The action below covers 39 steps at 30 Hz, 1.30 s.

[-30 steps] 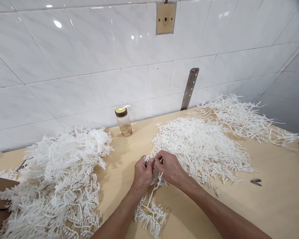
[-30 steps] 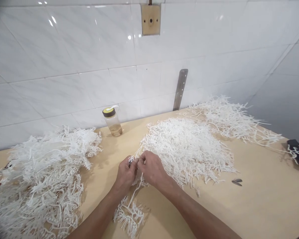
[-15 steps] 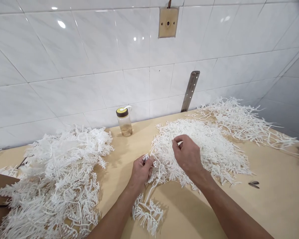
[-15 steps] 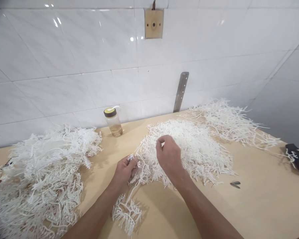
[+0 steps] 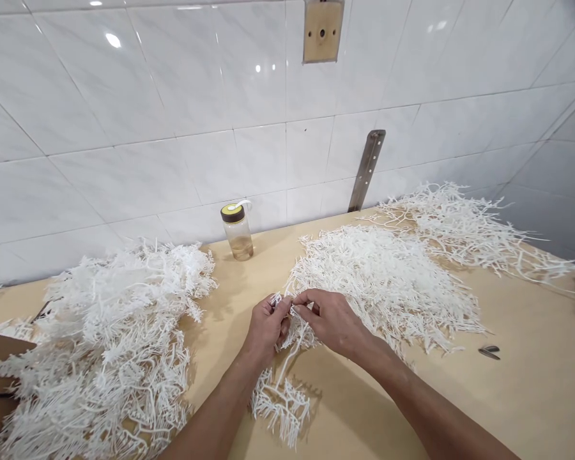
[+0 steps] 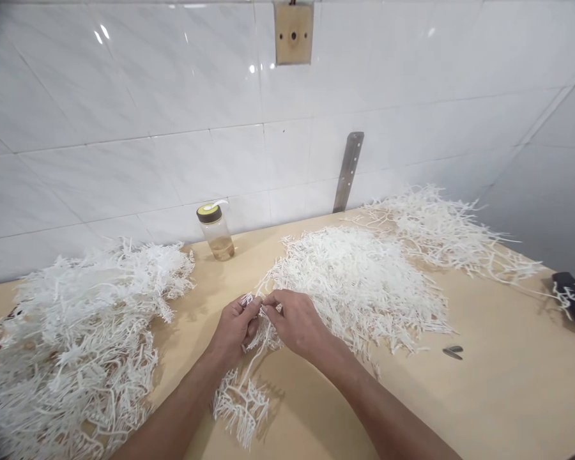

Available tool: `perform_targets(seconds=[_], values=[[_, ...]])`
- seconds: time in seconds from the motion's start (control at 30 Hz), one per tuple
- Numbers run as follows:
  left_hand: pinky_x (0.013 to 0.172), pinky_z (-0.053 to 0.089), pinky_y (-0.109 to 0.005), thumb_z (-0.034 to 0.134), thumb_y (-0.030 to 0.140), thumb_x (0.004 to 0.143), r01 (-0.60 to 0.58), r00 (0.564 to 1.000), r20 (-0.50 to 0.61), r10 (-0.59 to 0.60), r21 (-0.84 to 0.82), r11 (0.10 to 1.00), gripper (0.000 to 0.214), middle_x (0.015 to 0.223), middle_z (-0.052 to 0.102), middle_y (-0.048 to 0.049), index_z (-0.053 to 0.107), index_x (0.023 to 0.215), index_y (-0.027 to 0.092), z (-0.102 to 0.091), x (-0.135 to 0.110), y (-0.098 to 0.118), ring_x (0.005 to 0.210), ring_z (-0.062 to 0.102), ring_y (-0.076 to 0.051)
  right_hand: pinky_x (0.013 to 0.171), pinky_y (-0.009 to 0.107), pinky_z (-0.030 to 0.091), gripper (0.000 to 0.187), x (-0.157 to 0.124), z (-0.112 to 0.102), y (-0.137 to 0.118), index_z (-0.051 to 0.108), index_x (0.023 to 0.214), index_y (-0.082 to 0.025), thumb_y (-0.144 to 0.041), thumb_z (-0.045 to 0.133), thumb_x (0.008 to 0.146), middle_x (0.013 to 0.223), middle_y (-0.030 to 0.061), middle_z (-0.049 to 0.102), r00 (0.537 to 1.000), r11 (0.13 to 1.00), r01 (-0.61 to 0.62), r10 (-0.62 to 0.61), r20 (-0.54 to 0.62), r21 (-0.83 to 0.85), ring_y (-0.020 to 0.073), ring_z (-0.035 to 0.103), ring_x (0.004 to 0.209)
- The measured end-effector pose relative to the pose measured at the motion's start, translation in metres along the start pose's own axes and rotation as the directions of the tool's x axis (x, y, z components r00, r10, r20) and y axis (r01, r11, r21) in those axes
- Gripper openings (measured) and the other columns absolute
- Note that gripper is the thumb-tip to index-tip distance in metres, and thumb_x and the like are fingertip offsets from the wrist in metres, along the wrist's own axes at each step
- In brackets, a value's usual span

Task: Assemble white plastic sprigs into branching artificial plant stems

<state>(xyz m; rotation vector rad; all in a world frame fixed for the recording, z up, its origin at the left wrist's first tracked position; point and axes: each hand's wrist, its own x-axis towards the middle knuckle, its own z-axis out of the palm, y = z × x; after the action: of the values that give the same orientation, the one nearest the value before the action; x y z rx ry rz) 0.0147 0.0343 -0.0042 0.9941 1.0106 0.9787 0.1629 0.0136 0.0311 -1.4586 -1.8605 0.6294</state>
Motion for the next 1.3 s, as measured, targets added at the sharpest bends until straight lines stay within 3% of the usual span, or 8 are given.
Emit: perform_targets(seconds=[0.17,0.47,0.7,0.93,1.1,1.3], values=[[0.032,0.019,-0.017,0.07,0.055,0.076,-0.017,0.999,-0.028,0.018,0.015,1.0,0.041,0.04,0.038,0.0095,0.051,0.073,0.019,0.0,0.002,-0.002,0.033,0.025,-0.005,0.068,0.029,0.047,0.019,0.002,0.0,0.003,0.073,0.092,-0.021,-0.023,0.055,0.089,0.085,0.0024,0.075,0.997,0.998,-0.068,0.068,0.022,-0.012,0.0171,0.066,0.074],[0.033,0.023,-0.017,0.068,0.054,0.076,-0.06,0.989,-0.128,0.08,0.155,0.986,0.042,0.038,0.04,0.0089,0.048,0.065,0.019,0.003,0.002,-0.009,0.031,0.029,-0.005,0.073,0.031,0.044,0.021,-0.001,0.009,0.007,0.071,0.087,-0.019,-0.014,0.051,0.09,0.087,0.0041,0.072,0.999,0.979,0.041,-0.04,0.008,-0.202,0.0182,0.064,0.08],[0.03,0.023,-0.018,0.067,0.055,0.076,-0.032,0.99,-0.129,0.052,0.157,0.987,0.041,0.037,0.042,0.0077,0.051,0.067,0.019,0.003,0.0,-0.006,0.03,0.031,-0.006,0.076,0.03,0.045,0.017,0.0,0.009,0.012,0.071,0.095,-0.02,-0.018,0.055,0.091,0.091,0.0035,0.073,1.0,0.993,0.012,-0.013,-0.011,-0.118,0.0175,0.065,0.082],[0.029,0.022,-0.018,0.068,0.054,0.075,-0.02,0.989,-0.145,0.036,0.11,0.994,0.04,0.037,0.042,0.008,0.05,0.067,0.02,0.005,-0.002,-0.003,0.029,0.03,-0.006,0.075,0.03,0.043,0.02,-0.002,0.012,0.011,0.071,0.092,-0.02,-0.017,0.051,0.092,0.091,0.0041,0.072,0.998,0.984,0.041,-0.049,-0.044,-0.173,0.0182,0.065,0.082],[0.031,0.024,-0.017,0.066,0.052,0.078,-0.04,0.99,-0.127,0.056,0.128,0.991,0.037,0.038,0.041,0.0084,0.051,0.069,0.02,0.004,-0.001,-0.005,0.03,0.031,-0.006,0.065,0.029,0.042,0.017,-0.002,0.012,0.009,0.069,0.084,-0.02,-0.022,0.052,0.09,0.079,0.0017,0.07,0.997,0.994,-0.071,0.07,-0.017,-0.086,0.0165,0.061,0.07],[0.032,0.023,-0.018,0.07,0.051,0.074,-0.03,0.989,-0.142,0.048,0.129,0.991,0.038,0.038,0.039,0.0089,0.051,0.066,0.019,0.005,-0.002,-0.001,0.031,0.028,-0.005,0.061,0.027,0.042,0.02,0.001,0.007,0.013,0.074,0.091,-0.021,-0.024,0.055,0.086,0.079,0.001,0.073,0.985,0.982,-0.164,0.158,0.066,0.098,0.0155,0.061,0.066]])
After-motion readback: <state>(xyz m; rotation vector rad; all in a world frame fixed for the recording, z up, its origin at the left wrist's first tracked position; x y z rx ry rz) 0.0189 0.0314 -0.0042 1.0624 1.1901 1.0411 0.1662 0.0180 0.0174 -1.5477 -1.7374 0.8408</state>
